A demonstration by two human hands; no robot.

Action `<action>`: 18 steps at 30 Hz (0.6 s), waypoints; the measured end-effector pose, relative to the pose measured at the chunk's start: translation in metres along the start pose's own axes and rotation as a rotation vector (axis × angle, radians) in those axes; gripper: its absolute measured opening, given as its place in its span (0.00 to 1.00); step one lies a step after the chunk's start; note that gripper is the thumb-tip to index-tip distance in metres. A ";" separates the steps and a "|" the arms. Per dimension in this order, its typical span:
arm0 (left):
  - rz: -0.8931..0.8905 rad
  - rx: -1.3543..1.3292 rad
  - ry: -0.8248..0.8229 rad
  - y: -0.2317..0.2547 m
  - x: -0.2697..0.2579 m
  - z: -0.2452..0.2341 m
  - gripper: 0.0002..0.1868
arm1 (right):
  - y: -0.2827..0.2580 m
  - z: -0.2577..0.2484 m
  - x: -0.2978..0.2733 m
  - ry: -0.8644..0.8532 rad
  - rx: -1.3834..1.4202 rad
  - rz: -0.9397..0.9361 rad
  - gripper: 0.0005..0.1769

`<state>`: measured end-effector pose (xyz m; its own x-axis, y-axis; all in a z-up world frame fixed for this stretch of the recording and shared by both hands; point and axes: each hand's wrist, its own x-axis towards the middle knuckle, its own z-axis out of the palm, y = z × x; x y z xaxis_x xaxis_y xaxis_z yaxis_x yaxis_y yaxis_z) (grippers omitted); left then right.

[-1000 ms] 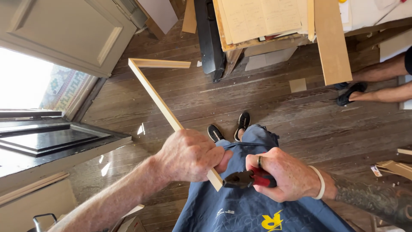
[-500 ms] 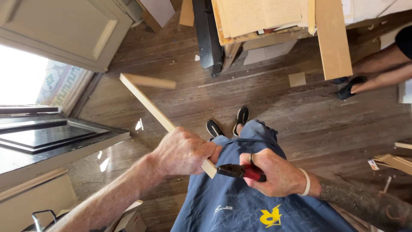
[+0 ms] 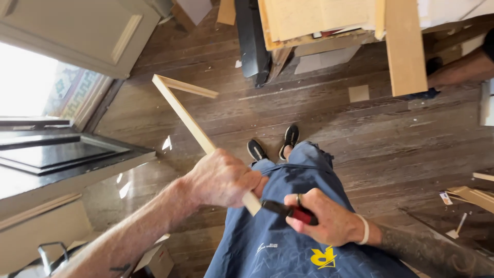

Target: Assembling wooden frames by fitting joints and trimming pieces with pliers

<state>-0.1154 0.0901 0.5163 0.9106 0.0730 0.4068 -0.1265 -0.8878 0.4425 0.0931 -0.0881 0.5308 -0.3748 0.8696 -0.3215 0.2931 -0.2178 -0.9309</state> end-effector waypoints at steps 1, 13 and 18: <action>-0.011 0.003 -0.004 0.004 -0.005 0.000 0.16 | 0.006 0.000 0.002 -0.010 0.005 -0.004 0.15; -0.373 -0.114 0.160 -0.048 -0.077 -0.010 0.25 | 0.134 -0.036 0.028 0.453 0.224 0.189 0.18; -0.760 0.018 0.430 -0.058 -0.119 0.047 0.27 | 0.329 -0.053 0.057 0.656 0.540 0.692 0.10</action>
<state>-0.1976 0.1119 0.4046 0.5174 0.8105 0.2748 0.4645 -0.5356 0.7052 0.2149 -0.0864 0.2154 0.3106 0.5165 -0.7979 -0.2239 -0.7761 -0.5896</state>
